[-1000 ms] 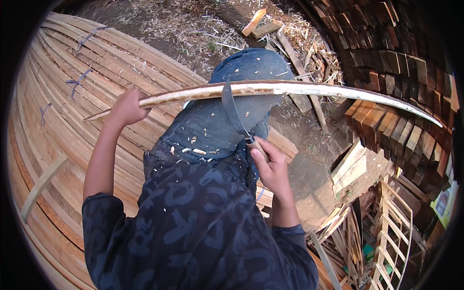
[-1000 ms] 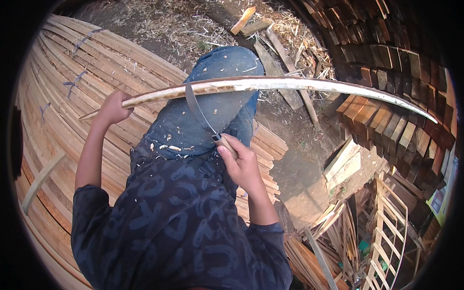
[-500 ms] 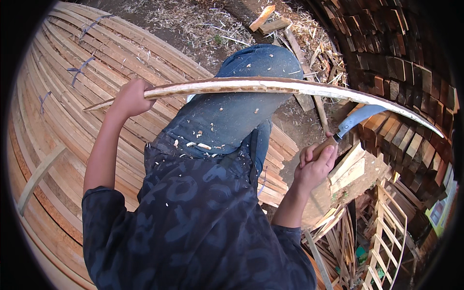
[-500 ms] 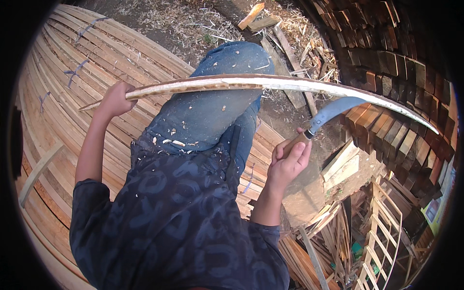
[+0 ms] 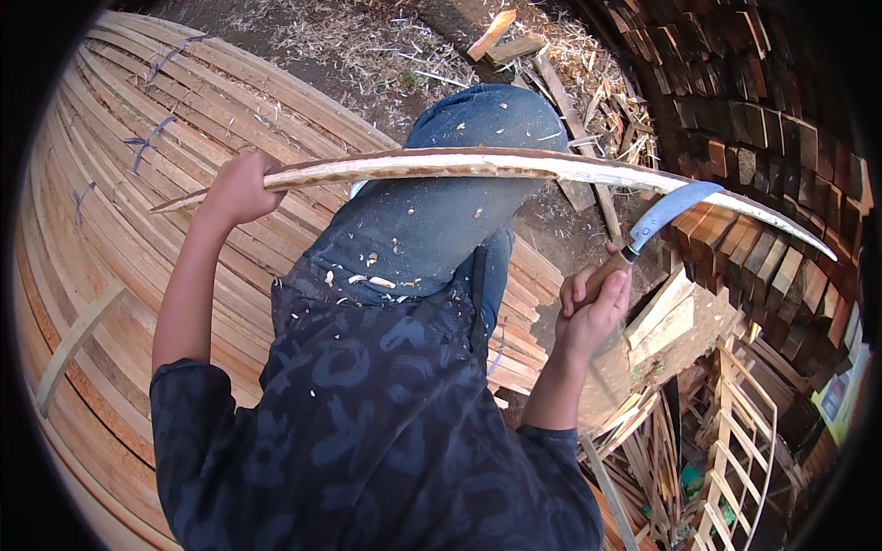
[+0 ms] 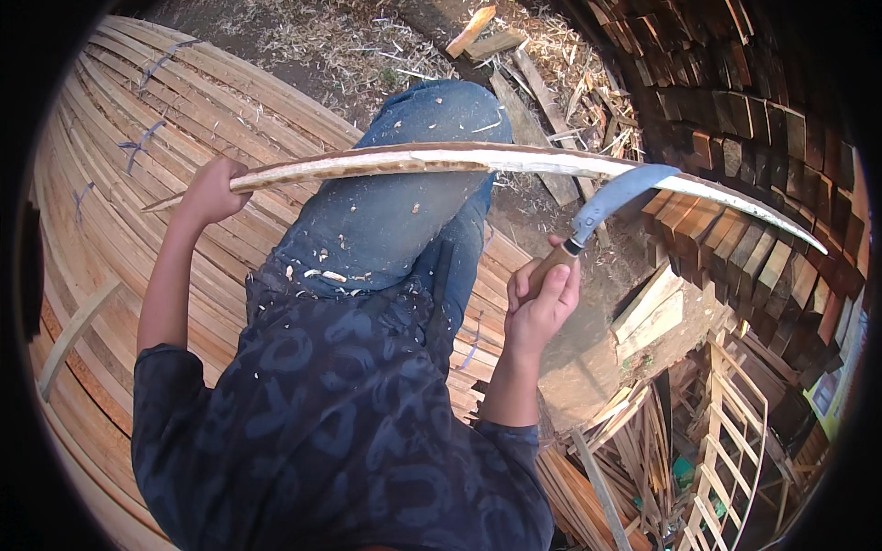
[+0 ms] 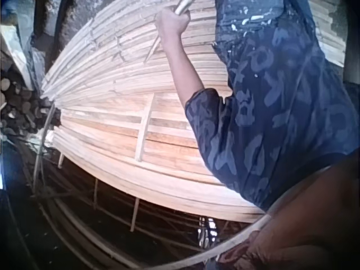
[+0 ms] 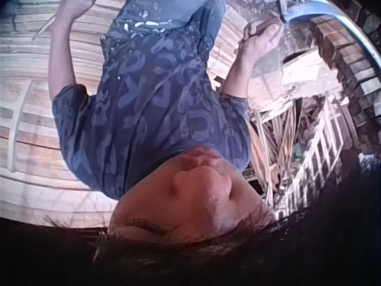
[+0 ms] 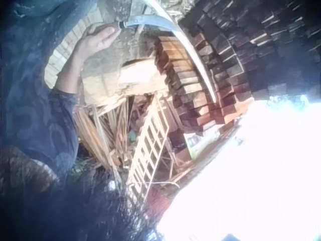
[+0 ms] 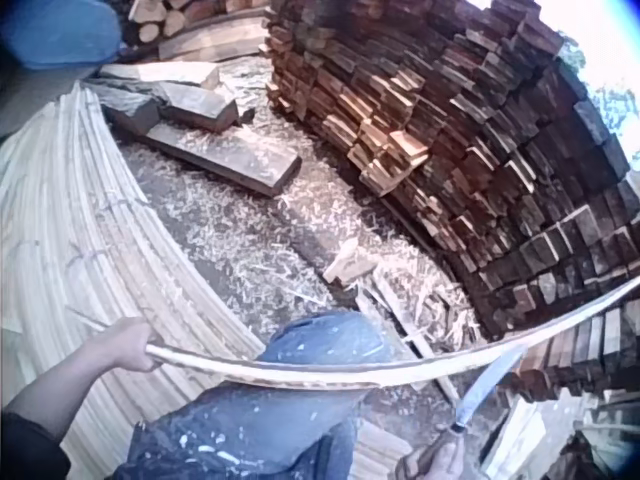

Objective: The person sits on the ground and uses a curved knife to shave a long, thin piece of wood held across their lap. They repeatedly scrape the blade along the wood to remove thin strips, occasionally adjusting the wood's position.

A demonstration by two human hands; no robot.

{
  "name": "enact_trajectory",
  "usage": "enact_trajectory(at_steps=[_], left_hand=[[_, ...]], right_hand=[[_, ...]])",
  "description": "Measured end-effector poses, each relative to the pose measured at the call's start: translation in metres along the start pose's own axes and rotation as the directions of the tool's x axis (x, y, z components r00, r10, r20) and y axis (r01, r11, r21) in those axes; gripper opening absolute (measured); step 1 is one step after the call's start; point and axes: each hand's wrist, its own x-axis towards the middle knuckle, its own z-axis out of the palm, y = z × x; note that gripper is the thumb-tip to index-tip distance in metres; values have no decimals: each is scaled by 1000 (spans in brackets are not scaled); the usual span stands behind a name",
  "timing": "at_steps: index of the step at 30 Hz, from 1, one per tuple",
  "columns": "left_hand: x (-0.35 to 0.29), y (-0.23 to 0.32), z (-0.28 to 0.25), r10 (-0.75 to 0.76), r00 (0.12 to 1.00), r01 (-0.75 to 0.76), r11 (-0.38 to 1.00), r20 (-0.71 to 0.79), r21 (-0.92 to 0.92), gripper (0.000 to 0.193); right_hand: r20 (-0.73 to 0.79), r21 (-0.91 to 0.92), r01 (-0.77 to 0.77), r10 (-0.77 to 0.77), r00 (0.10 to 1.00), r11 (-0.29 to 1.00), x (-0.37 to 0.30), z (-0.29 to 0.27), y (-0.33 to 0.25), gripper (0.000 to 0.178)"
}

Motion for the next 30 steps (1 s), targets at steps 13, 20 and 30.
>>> enact_trajectory(at_steps=[13, 20, 30], left_hand=[[-6, -3, 6, -3, 1000, 3, 1000, 10, 2, 17], [-8, 0, -4, 61, 997, -62, 997, -37, -34, 15], [3, -13, 1, 135, 988, -127, 986, 69, -104, 18]], right_hand=[[515, -535, 75, 255, 818, 841, -21, 9, 18, 26], [286, -451, -133, 284, 915, 882, -27, -2, 29, 26], [371, -362, 75, 70, 926, 929, -16, 8, 17, 30]])
